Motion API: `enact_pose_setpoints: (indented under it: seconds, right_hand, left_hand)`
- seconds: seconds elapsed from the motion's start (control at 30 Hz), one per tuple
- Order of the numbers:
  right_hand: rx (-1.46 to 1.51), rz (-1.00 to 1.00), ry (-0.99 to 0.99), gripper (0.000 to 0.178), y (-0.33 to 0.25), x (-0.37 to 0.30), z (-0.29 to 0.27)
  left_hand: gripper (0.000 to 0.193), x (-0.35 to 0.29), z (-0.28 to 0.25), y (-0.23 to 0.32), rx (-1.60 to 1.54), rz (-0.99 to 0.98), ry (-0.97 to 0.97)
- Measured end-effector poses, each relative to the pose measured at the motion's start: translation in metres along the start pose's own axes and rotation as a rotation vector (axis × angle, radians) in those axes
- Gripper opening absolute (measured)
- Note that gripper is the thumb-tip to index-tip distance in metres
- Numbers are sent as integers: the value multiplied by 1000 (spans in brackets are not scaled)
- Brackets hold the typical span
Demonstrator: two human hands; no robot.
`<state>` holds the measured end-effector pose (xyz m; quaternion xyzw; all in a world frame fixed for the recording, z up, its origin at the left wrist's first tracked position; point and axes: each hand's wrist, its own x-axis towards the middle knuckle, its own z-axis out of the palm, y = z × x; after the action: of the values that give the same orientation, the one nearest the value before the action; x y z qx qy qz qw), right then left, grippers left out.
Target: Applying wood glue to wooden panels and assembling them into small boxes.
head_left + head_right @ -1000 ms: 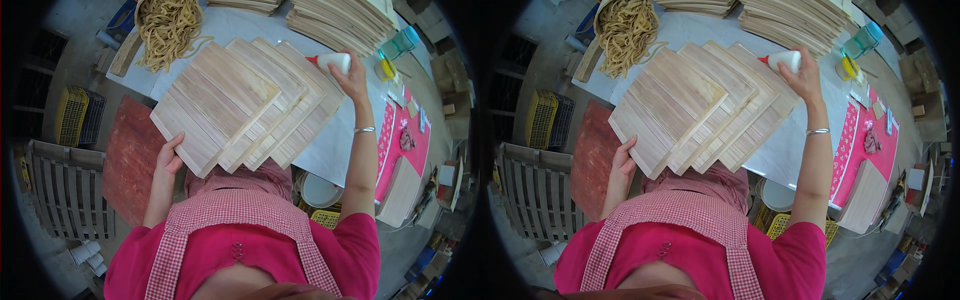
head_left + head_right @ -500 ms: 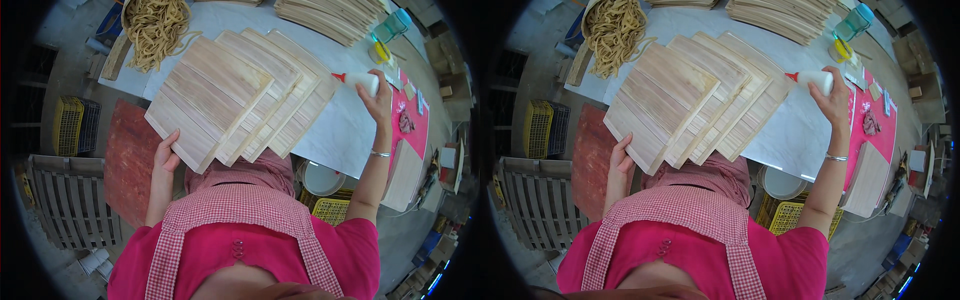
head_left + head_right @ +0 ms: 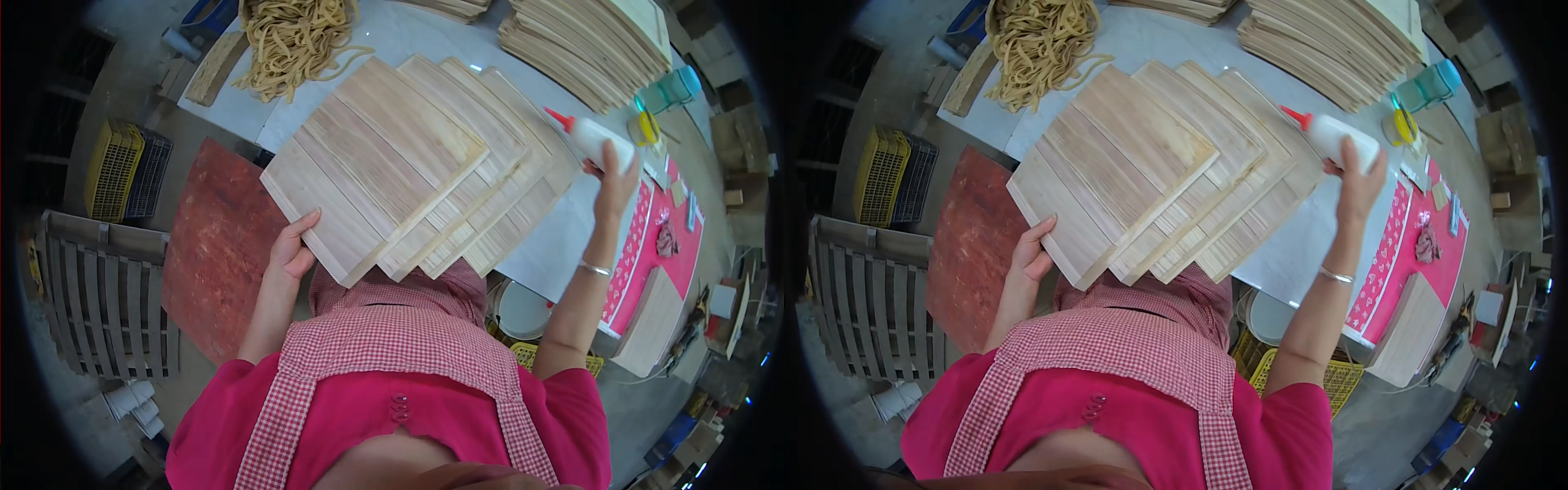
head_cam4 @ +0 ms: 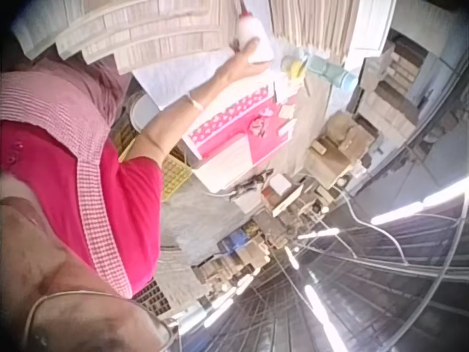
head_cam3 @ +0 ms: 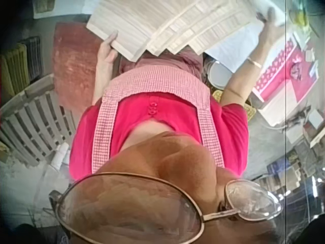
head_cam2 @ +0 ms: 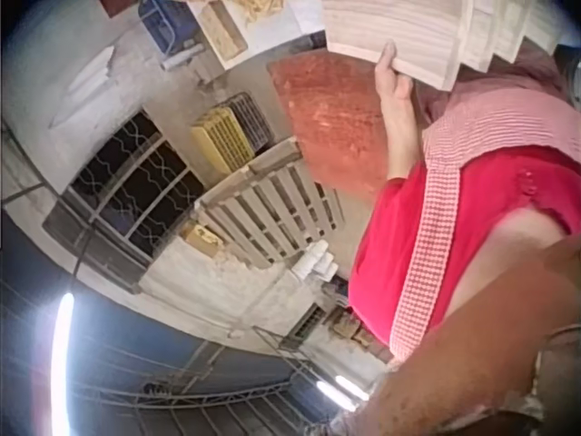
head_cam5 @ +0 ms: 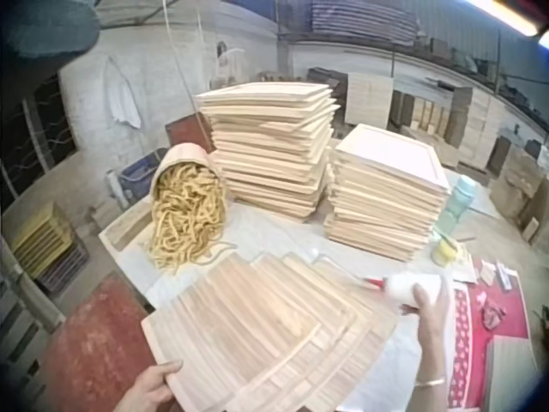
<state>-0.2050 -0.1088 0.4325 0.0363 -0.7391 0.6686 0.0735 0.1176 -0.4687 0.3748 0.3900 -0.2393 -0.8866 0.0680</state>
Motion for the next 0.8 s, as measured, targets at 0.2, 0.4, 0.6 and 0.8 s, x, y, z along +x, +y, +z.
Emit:
enact_pose_setpoints:
  seconds: [0.2, 0.4, 0.6, 0.8]
  right_hand:
    - [38, -105, -183, 41, 0, 16, 114]
    - [-81, -174, -206, 47, 6, 31, 155]
    - [-328, -362, -239, 50, 5, 39, 155]
    - [-468, -543, -255, 46, -11, 26, 102]
  left_hand:
    - [51, 4, -13, -1, -36, -12, -27]
    - [50, 3, -10, -2, -40, -19, -18]
    - [50, 2, -11, -2, -39, -20, -20]
    - [54, 4, -10, -3, 0, 13, -32]
